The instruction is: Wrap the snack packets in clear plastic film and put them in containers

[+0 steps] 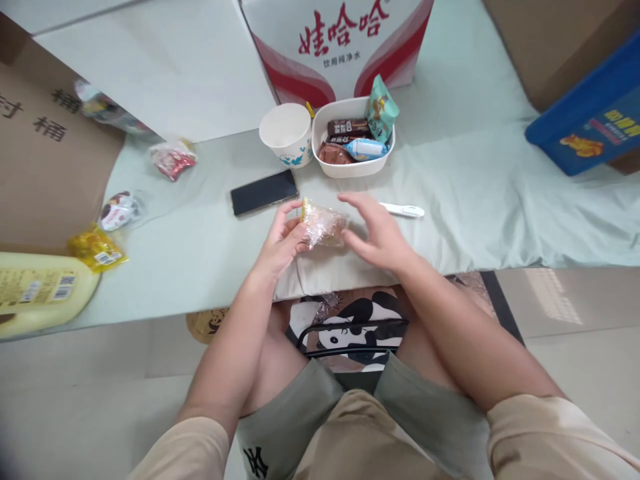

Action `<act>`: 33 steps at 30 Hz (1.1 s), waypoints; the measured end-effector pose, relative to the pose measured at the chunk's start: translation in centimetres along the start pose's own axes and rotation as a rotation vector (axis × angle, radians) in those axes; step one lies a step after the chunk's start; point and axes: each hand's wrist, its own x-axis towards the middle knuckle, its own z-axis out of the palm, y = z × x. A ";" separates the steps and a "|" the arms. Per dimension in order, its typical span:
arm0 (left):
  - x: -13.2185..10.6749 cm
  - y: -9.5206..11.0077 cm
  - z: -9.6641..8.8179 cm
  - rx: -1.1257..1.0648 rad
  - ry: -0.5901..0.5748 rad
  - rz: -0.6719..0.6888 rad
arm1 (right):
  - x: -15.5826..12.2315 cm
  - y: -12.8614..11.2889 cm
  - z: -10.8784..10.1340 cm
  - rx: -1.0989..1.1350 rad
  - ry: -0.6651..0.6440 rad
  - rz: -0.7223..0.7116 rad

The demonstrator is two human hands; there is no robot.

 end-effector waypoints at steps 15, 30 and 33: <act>0.3 -0.7 0.1 0.176 -0.020 0.062 | 0.5 -1.2 0.7 -0.013 -0.086 -0.012; 0.9 -0.1 -1.7 0.745 0.249 0.495 | 0.1 -0.2 -0.2 0.019 0.053 0.177; 1.5 -0.1 -1.3 0.761 0.208 0.439 | 0.2 -0.3 0.5 -0.071 -0.056 0.165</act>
